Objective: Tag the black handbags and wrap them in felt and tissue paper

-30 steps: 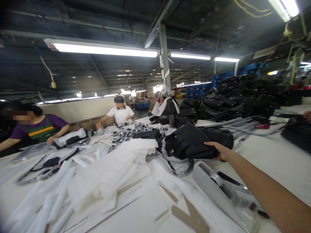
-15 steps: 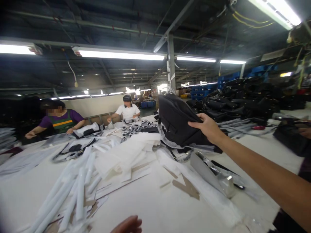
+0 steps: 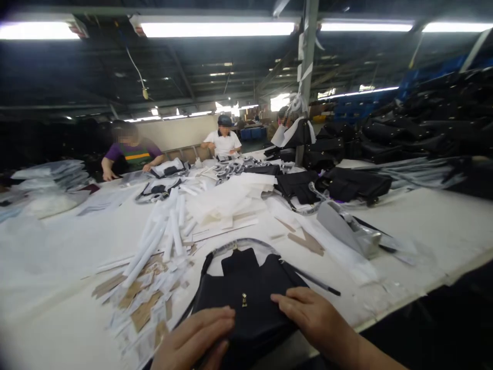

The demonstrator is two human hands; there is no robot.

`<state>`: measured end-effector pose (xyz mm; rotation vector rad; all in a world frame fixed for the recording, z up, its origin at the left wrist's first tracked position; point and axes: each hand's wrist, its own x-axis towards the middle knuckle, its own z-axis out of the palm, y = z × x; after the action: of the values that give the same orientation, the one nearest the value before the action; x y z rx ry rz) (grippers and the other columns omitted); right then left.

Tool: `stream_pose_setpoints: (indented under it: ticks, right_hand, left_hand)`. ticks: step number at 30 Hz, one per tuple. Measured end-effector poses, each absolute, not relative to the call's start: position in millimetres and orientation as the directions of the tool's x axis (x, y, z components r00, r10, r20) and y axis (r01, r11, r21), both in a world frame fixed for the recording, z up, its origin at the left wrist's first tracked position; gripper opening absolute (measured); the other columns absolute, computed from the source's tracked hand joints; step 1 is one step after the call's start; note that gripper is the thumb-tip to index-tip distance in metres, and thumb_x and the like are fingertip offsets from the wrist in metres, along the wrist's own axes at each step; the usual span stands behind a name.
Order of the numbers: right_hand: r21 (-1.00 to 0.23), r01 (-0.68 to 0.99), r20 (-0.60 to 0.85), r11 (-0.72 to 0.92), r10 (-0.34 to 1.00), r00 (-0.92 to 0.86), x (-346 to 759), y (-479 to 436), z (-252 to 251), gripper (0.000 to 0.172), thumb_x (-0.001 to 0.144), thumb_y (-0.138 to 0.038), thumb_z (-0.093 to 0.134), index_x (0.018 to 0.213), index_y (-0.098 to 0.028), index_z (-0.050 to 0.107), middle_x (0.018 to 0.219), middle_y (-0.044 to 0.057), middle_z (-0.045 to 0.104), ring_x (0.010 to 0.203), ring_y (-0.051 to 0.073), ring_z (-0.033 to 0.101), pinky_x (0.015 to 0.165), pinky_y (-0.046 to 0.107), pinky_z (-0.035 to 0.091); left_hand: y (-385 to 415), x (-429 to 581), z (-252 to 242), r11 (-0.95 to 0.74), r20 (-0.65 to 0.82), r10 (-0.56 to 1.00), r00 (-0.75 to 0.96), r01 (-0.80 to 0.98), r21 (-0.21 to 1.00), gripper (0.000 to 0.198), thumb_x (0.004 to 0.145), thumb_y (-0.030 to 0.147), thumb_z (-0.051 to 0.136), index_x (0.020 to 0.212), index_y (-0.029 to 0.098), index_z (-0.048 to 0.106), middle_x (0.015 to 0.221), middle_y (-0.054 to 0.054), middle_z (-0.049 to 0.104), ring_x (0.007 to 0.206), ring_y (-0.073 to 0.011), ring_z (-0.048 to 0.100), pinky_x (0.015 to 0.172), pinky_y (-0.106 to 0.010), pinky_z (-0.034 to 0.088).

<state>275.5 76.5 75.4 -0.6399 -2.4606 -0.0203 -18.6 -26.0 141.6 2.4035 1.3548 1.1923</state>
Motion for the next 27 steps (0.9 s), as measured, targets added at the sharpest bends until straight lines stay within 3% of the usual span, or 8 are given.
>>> stream_pose_setpoints:
  ticks: [2,5,8,12,16,21,24,27]
  right_hand:
    - [-0.154,0.515,0.425,0.843,0.527,-0.736,290,66,62,0.064,0.079,0.0,0.049,0.138,-0.024,0.056,0.135,0.005,0.064,0.109,0.023,0.066,0.092,0.037,0.058]
    - [-0.194,0.568,0.224,0.8,0.599,-0.768,304,56,73,0.074,0.078,-0.013,0.062,0.149,-0.026,0.044,0.15,0.006,0.05,0.127,0.031,0.056,0.104,0.05,0.05]
    - [-0.197,0.529,0.134,0.826,0.557,-0.82,294,56,97,0.077,0.084,-0.029,0.068,0.153,-0.028,0.036,0.152,0.006,0.048,0.135,0.033,0.048,0.115,0.06,0.033]
    - [-0.177,0.44,0.107,0.88,0.461,-0.881,261,67,103,0.086,0.082,-0.026,0.07,0.156,-0.023,0.027,0.159,0.007,0.034,0.144,0.033,0.035,0.12,0.061,0.021]
    - [-0.142,0.412,0.146,0.9,0.431,-0.89,242,78,72,0.086,0.076,-0.011,0.065,0.155,-0.018,0.032,0.155,0.009,0.042,0.141,0.032,0.041,0.116,0.054,0.035]
    - [-0.051,0.412,0.345,0.91,0.404,-0.848,242,78,27,0.067,0.09,-0.001,0.044,0.153,-0.022,0.036,0.148,0.007,0.052,0.138,0.028,0.046,0.11,0.052,0.043]
    - [-0.134,0.391,0.312,0.911,0.413,-0.856,248,70,22,0.071,0.087,-0.005,0.046,0.155,-0.017,0.03,0.154,0.01,0.043,0.144,0.028,0.037,0.115,0.053,0.036]
    - [-0.27,0.371,0.226,0.889,0.433,-0.873,253,63,30,0.071,0.089,-0.021,0.056,0.155,-0.019,0.031,0.157,0.01,0.038,0.145,0.029,0.035,0.118,0.056,0.03]
  left_hand:
    - [-22,-27,126,-0.539,0.42,0.825,0.377,0.747,0.39,0.05,0.089,0.038,0.068,0.137,0.032,0.058,0.132,-0.008,0.065,0.119,-0.0264,0.064,0.098,-0.034,0.055]
    - [-19,-29,102,-0.511,0.202,0.859,0.471,0.816,0.271,0.088,0.073,0.058,0.078,0.148,0.026,0.044,0.147,-0.014,0.048,0.133,-0.0387,0.049,0.105,-0.056,0.046]
    - [-19,-20,87,-0.47,0.117,0.882,0.457,0.874,0.125,0.101,0.064,0.044,0.09,0.149,0.024,0.04,0.151,-0.015,0.043,0.136,-0.0409,0.044,0.105,-0.065,0.042]
    - [-18,-11,87,-0.463,0.09,0.883,0.46,0.886,0.016,0.097,0.066,0.036,0.089,0.149,0.023,0.041,0.15,-0.015,0.046,0.135,-0.038,0.048,0.105,-0.063,0.045]
    - [-8,-14,87,-0.481,0.111,0.87,0.48,0.877,-0.016,0.089,0.078,0.044,0.079,0.153,0.03,0.033,0.149,-0.013,0.049,0.134,-0.0365,0.05,0.105,-0.062,0.045]
    - [-4,-24,52,-0.523,0.273,0.786,0.556,0.831,-0.186,0.056,0.096,0.018,0.055,0.148,0.032,0.041,0.14,-0.005,0.06,0.123,-0.0271,0.061,0.099,-0.042,0.053]
    - [-18,-27,34,-0.519,0.33,0.772,0.543,0.839,-0.167,0.061,0.095,0.021,0.055,0.152,0.032,0.035,0.15,-0.007,0.049,0.135,-0.0284,0.051,0.104,-0.041,0.05]
    - [-29,-24,31,-0.533,0.291,0.797,0.529,0.843,-0.072,0.068,0.094,0.04,0.059,0.154,0.035,0.028,0.159,-0.012,0.034,0.143,-0.035,0.037,0.106,-0.05,0.046]
